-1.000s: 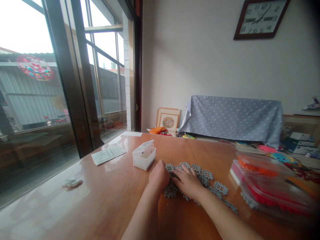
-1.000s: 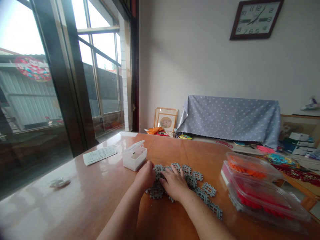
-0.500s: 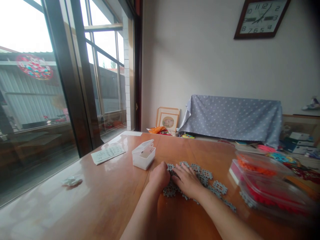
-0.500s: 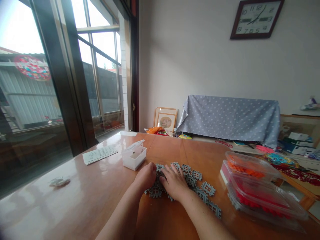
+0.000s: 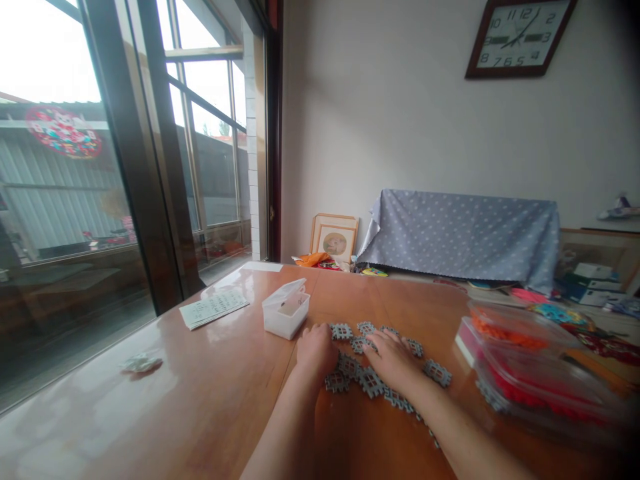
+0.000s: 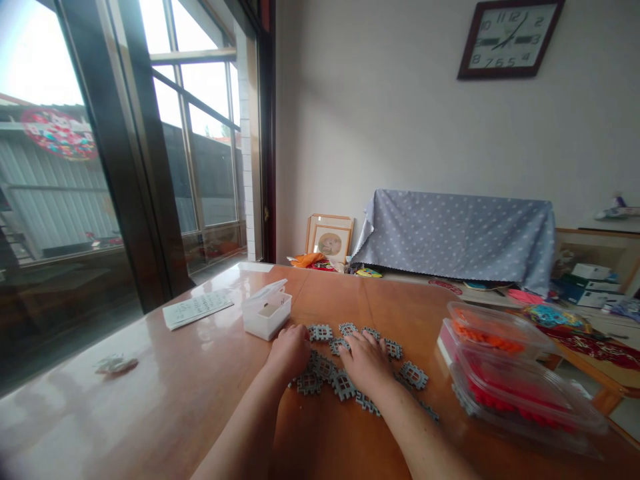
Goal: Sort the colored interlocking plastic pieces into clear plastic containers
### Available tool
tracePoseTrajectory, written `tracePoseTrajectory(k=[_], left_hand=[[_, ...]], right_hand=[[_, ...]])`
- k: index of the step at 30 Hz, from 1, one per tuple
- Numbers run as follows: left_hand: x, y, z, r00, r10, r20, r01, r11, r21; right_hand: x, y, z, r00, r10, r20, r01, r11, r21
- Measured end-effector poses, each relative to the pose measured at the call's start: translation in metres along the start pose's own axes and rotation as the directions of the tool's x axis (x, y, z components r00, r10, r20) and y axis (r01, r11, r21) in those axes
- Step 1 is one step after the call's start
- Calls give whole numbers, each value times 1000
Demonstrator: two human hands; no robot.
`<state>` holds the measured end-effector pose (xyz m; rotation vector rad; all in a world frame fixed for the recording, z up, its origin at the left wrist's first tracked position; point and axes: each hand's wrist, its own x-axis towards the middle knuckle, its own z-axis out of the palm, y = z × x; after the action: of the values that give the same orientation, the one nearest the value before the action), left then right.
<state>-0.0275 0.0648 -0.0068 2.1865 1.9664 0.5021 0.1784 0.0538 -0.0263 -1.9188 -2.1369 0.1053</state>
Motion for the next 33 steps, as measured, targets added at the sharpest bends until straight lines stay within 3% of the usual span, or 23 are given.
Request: tracePoseTrajectory(k=[7,10,13,18,23,28,33], left_hand=[[-1,-1,11,995,90,49,-89,996,-28],[0,-2,13,993,67,102,-66,998,-18],[-1,-3,15,991,54,125,-54,999,-4],[0,-1,21,990,32,139,-33,999,8],[-1,6,17,997,47,68,-49,998,30],[-7,19,7,976,213,52,-210,976,-66],[-15,27,7,926,360,113,-348,931,-111]], right_hand=[[10,-26,6,979,-173,110,163,982,95],[11,-32,8,969,-181,167,165,981,106],[8,-30,8,980,-144,138,135,988,72],[0,-11,4,997,-22,69,21,1000,15],[-20,29,-14,998,43,-49,-44,999,-21],[-58,65,-37,993,90,-75,-89,996,18],[-84,70,-38,997,72,26,-74,996,57]])
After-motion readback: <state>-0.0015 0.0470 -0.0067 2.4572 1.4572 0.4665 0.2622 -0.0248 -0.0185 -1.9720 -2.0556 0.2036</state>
